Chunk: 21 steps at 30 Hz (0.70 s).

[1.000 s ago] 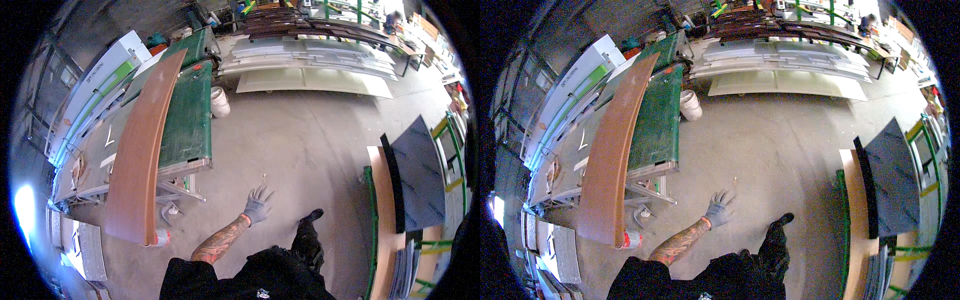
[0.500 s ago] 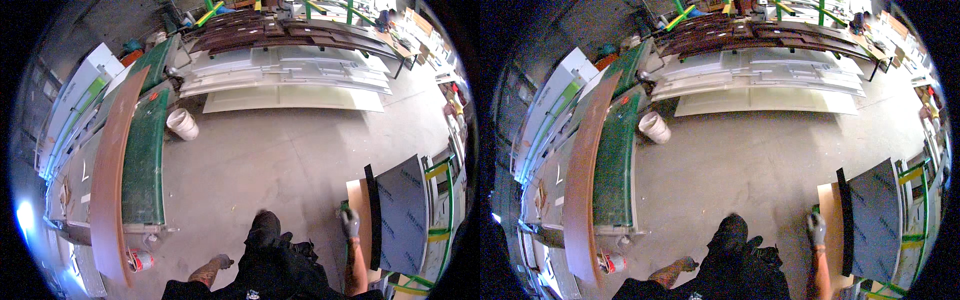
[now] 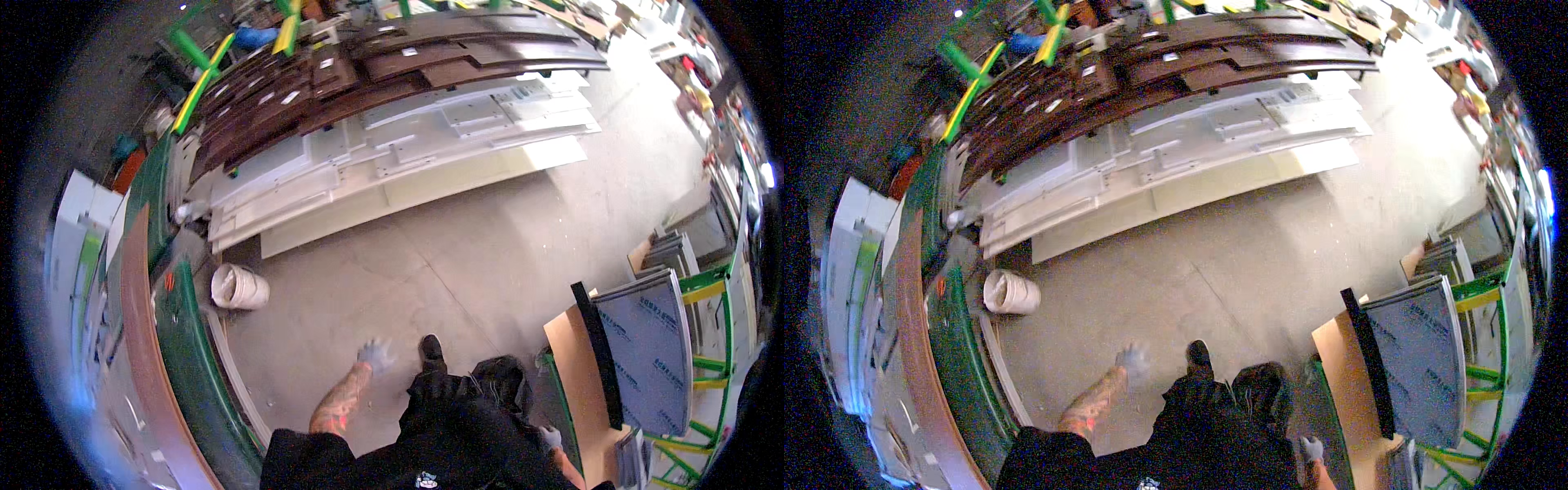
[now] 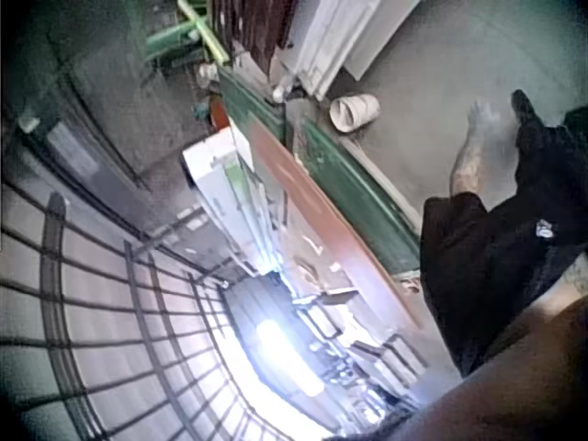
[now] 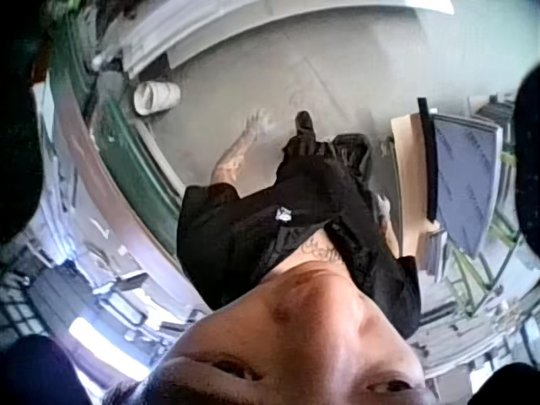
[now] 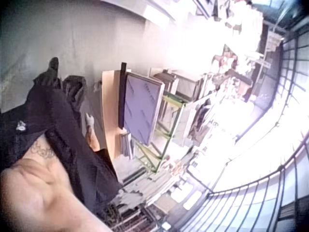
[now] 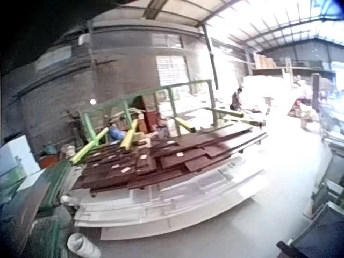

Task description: The person walks through a cluttered workshop, retrieves a white panel from a pile of materials, and carries it to a workbench. They then pick up a small brown wooden piece and use a white marker to draw circles on its surface, seemingly marking locations for assembly or drilling.

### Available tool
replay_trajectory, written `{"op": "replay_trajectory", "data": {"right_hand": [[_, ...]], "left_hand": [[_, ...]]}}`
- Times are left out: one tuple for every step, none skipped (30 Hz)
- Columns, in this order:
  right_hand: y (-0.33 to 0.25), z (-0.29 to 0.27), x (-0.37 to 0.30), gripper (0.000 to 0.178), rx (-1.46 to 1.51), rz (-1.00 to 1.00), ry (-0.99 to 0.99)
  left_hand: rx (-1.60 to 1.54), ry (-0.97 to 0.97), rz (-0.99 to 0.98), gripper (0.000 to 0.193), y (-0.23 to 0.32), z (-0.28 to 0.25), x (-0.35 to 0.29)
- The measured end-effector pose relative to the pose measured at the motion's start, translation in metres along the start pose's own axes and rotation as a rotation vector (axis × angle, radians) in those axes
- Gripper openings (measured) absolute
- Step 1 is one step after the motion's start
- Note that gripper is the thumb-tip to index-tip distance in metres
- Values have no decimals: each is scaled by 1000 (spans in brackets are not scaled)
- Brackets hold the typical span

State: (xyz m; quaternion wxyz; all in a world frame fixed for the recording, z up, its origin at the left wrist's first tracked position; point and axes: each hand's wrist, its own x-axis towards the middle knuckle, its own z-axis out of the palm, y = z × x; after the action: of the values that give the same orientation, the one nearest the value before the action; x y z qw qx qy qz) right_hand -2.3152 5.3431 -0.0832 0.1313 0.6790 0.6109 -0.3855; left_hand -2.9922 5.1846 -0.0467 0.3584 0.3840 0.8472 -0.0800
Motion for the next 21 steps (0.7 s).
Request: {"op": "replay_trajectory", "data": {"right_hand": [[-12, 2, 4, 38, 36, 42, -16], [-18, 5, -12, 36, 101, 134, -42], [-25, 9, -18, 34, 164, 186, -35], [-38, 10, -7, 33, 211, 199, -36], [-52, 8, 9, 31, 248, 195, -39], [-65, 6, 28, 30, 275, 205, -51], [-78, 2, 53, 29, 307, 194, -50], [-92, -6, 83, 29, 348, 172, -46], [-101, -17, 100, 28, 379, 173, -40], [-108, -33, 134, 28, 411, 147, -36], [-115, -53, 173, 28, 445, 109, -18], [-117, -71, 202, 28, 528, 76, 13], [-100, -86, 248, 29, 616, -16, 75], [-81, -102, 284, 29, 676, -131, 155], [-96, -135, 312, 26, 355, -360, 186], [-99, -172, 332, 23, 32, -547, 283], [-165, -226, 344, 21, 358, -376, 193], [-241, -293, 345, 19, 694, -214, 177], [-233, -309, 388, 23, 731, -152, 135], [-220, -331, 422, 26, 548, -397, 310], [-231, -367, 450, 24, 447, -296, 199]], "left_hand": [[75, 127, 91, 73, 13, -55, 29], [164, 172, 143, 73, 35, -93, 63], [159, 227, 227, 73, 60, -135, 96], [144, 299, 285, 74, 79, -172, 125], [122, 276, 300, 73, 103, -204, 155], [104, 237, 313, 72, 129, -219, 192], [125, 253, 337, 67, 155, -228, 219], [150, 281, 359, 64, 184, -242, 239], [163, 157, 333, 61, 214, -245, 251], [171, 58, 293, 59, 242, -249, 270], [176, -42, 251, 59, 267, -251, 288], [240, -70, 245, 58, 295, -257, 294], [270, -89, 240, 58, 315, -256, 302], [299, -106, 235, 57, 330, -259, 312], [287, -125, 199, 57, 347, -271, 326], [269, -184, 180, 57, 361, -268, 303], [252, -224, 147, 56, 375, -274, 306], [247, -215, 154, 56, 387, -277, 320], [248, -231, 170, 55, 398, -279, 332], [251, -247, 187, 54, 409, -284, 345], [213, -246, 135, 54, 415, -290, 349]]}}
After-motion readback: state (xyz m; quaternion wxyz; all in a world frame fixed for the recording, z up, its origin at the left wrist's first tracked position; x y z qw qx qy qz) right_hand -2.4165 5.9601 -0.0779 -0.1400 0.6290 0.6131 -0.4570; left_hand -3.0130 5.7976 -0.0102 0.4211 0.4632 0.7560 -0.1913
